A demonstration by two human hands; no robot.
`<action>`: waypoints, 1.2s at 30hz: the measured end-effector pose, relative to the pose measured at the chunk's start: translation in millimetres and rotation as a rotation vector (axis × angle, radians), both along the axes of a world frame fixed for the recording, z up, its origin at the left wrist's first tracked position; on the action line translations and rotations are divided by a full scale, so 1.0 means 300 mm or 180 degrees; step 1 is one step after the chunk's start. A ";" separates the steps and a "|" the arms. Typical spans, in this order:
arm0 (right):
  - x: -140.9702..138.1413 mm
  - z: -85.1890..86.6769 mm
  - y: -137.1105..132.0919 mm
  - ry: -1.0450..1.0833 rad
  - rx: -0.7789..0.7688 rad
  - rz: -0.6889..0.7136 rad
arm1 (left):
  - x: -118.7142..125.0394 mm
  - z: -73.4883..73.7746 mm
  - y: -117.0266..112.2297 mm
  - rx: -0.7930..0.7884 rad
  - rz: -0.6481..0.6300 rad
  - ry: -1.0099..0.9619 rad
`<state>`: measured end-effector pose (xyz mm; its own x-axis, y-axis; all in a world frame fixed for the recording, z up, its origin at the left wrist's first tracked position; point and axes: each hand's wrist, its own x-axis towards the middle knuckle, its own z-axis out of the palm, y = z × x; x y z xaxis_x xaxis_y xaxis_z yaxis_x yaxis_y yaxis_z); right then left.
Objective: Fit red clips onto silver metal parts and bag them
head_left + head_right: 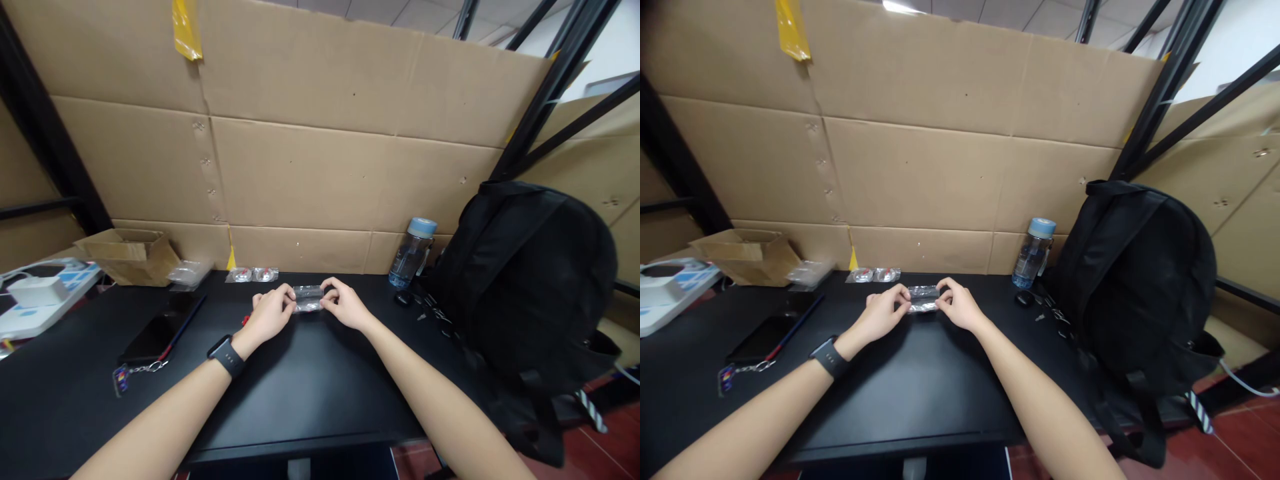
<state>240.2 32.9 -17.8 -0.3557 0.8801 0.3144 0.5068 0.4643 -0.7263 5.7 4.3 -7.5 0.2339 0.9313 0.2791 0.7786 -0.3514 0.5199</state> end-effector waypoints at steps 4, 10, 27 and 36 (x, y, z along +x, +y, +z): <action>-0.005 0.002 -0.013 -0.0279 -0.0118 -0.0192 | 0.006 -0.004 -0.002 -0.0164 0.0123 -0.0076; -0.021 0.016 -0.035 -0.1022 0.0078 0.0023 | 0.018 -0.032 -0.011 0.0011 -0.0040 0.0421; -0.035 -0.006 -0.052 -0.1405 0.0731 0.0542 | 0.001 0.008 -0.046 0.0463 -0.0531 0.0932; -0.031 -0.018 -0.039 -0.1260 0.0776 0.0533 | -0.003 0.009 -0.045 0.0551 -0.0592 0.1047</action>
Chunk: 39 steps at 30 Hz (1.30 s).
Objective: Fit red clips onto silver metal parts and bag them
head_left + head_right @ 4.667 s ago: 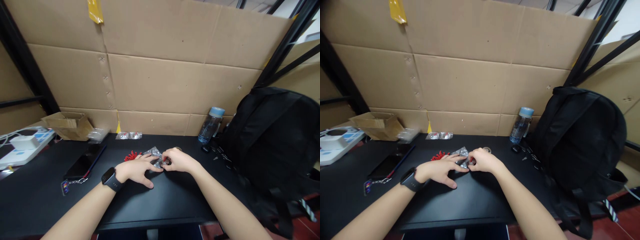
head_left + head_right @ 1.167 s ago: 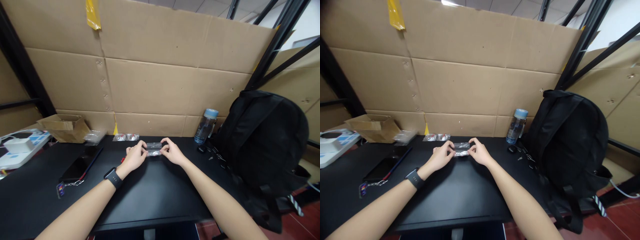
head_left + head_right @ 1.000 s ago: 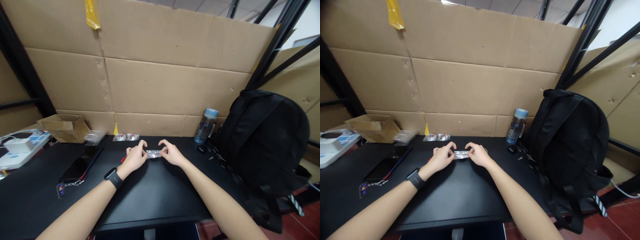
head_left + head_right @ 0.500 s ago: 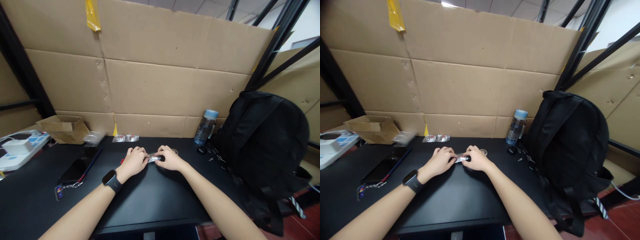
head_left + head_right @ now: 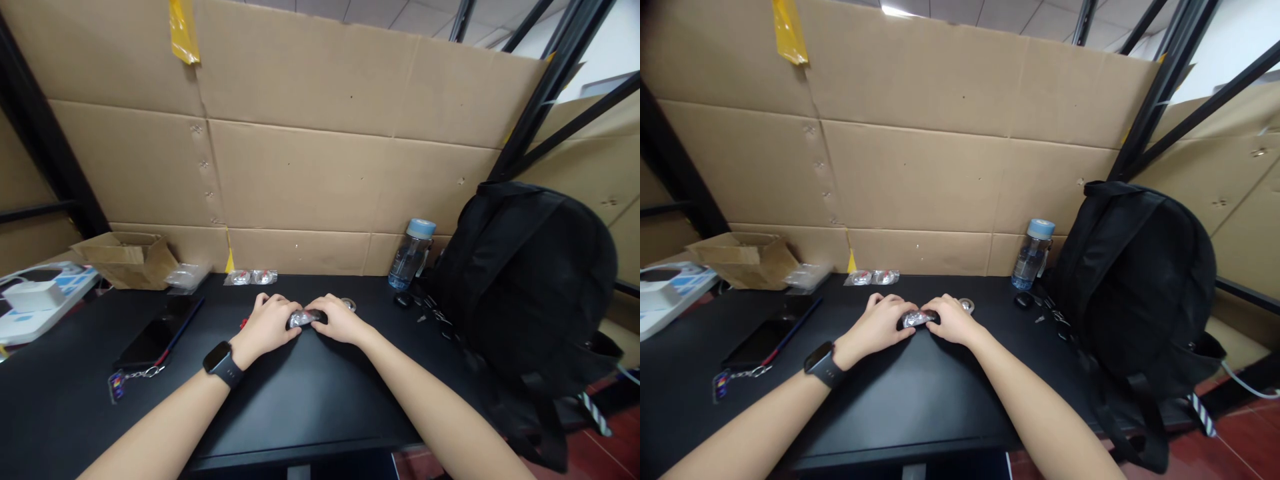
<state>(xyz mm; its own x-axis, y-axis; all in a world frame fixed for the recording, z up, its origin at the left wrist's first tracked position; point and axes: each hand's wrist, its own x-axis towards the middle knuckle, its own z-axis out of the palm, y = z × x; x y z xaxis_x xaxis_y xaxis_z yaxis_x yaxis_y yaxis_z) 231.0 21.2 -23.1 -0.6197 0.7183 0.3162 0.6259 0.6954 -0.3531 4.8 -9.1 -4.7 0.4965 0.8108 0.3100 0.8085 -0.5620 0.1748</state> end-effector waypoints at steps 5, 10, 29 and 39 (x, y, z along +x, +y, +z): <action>-0.009 0.007 -0.011 0.0011 0.0033 0.0032 | -0.004 0.006 -0.009 0.0037 0.0005 0.0162; -0.013 0.017 -0.024 -0.0177 0.0073 0.0179 | -0.012 -0.009 -0.008 0.0295 0.0089 0.0308; -0.016 0.011 -0.030 -0.0606 0.0050 0.0022 | -0.006 -0.017 -0.009 0.0038 0.0067 0.0340; 0.000 0.011 -0.008 -0.0312 -0.0025 -0.0253 | 0.007 -0.041 0.021 -0.0027 -0.0092 -0.0023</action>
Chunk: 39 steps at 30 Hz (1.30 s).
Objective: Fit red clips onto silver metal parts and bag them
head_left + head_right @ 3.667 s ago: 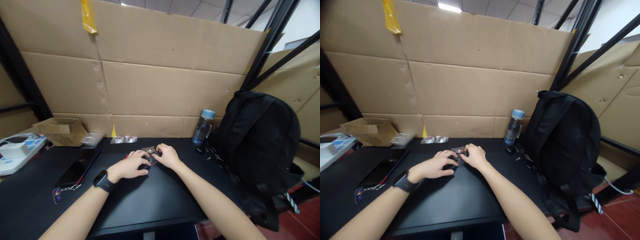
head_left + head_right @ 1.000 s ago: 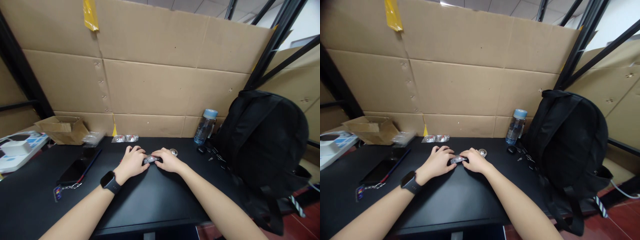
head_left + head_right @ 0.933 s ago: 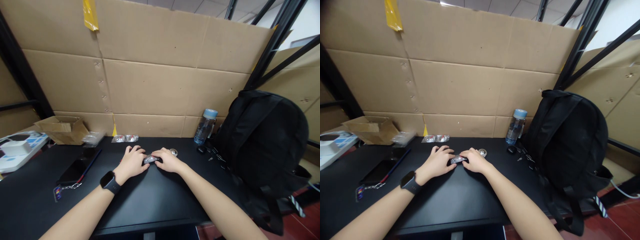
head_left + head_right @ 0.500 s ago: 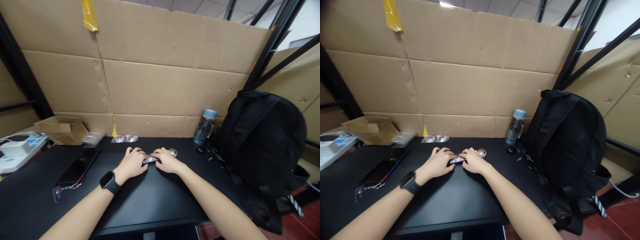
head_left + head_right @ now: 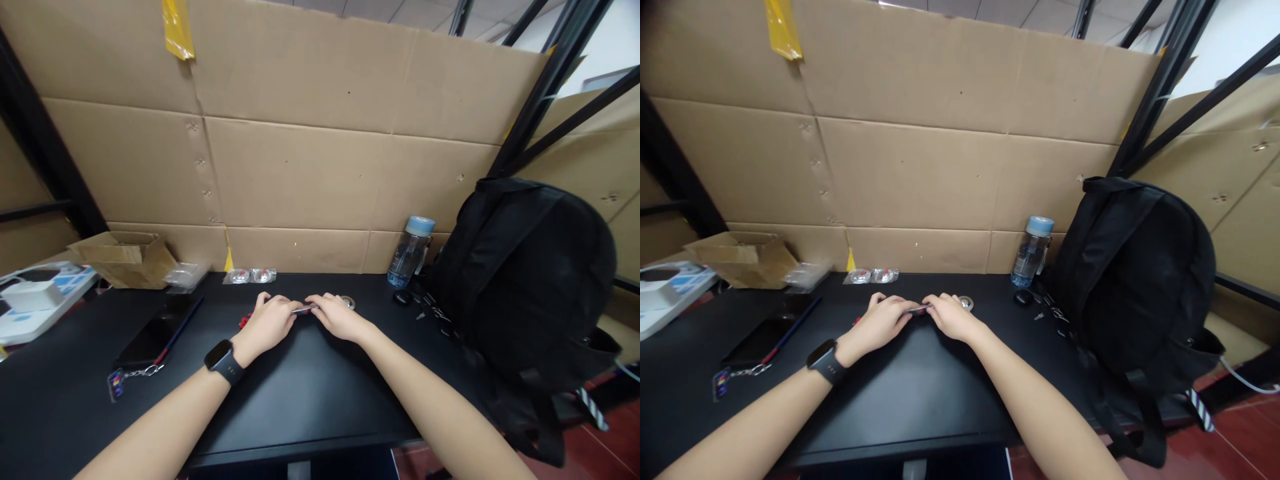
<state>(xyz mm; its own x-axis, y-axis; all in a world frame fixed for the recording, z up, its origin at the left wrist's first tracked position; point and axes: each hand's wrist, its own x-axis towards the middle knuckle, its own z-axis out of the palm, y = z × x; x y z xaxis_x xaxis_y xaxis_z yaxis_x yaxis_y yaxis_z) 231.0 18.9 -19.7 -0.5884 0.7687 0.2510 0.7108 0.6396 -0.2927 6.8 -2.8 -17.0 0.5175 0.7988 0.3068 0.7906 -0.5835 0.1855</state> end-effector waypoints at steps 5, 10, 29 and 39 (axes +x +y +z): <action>0.008 0.028 -0.002 0.0384 -0.0258 0.0067 | 0.011 0.000 0.011 -0.0313 0.0184 -0.0319; 0.013 0.054 -0.016 0.0907 -0.0740 -0.0113 | 0.015 0.011 0.011 -0.0749 0.0441 -0.0708; -0.012 0.004 -0.028 0.0746 -0.0829 -0.0616 | 0.018 0.009 -0.013 -0.0230 0.0614 -0.0341; -0.030 0.035 -0.053 -0.0107 0.0118 0.0009 | 0.020 0.005 -0.016 0.0094 0.0613 -0.0119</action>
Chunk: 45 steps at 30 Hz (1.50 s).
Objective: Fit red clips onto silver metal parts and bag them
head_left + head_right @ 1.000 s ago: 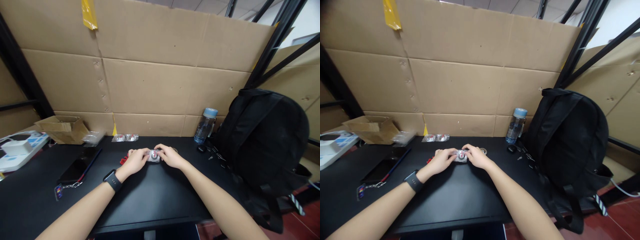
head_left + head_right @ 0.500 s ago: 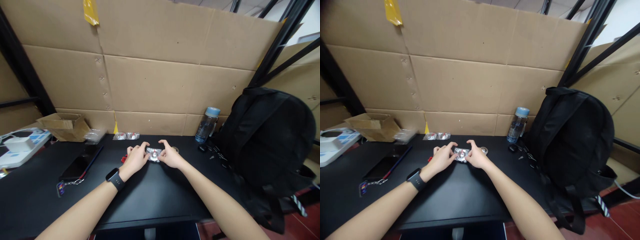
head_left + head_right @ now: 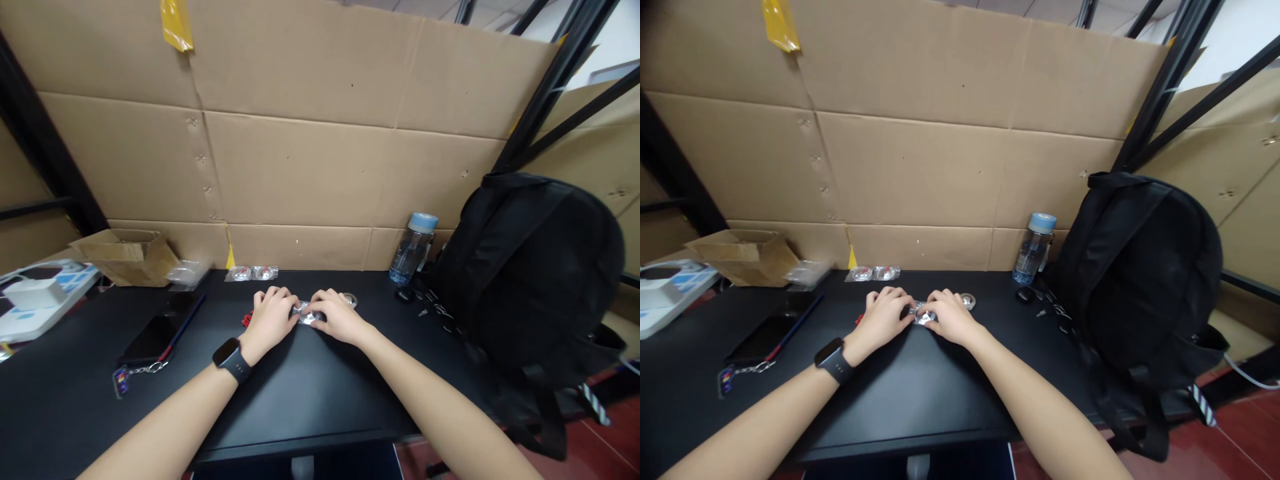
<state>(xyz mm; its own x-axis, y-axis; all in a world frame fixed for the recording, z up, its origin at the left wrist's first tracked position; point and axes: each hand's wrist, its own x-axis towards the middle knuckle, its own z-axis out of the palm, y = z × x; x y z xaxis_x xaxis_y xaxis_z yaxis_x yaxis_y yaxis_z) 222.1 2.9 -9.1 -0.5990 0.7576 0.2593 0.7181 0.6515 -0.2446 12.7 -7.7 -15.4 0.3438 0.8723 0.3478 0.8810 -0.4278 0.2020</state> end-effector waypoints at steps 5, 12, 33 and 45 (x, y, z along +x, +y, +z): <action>-0.005 -0.028 0.023 0.0014 0.0076 -0.0148 | -0.006 0.012 0.005 -0.0006 0.0034 -0.0001; -0.056 -0.027 0.189 -0.0395 0.0171 -0.0391 | -0.154 0.062 0.087 0.0175 0.0558 -0.0137; -0.085 0.051 0.295 -0.0195 -0.0178 -0.1046 | -0.212 0.020 0.138 -0.0356 -0.0363 -0.0181; 0.304 0.009 0.162 0.0552 -0.0733 -0.0811 | -0.186 0.018 0.104 -0.0403 -0.0939 0.0355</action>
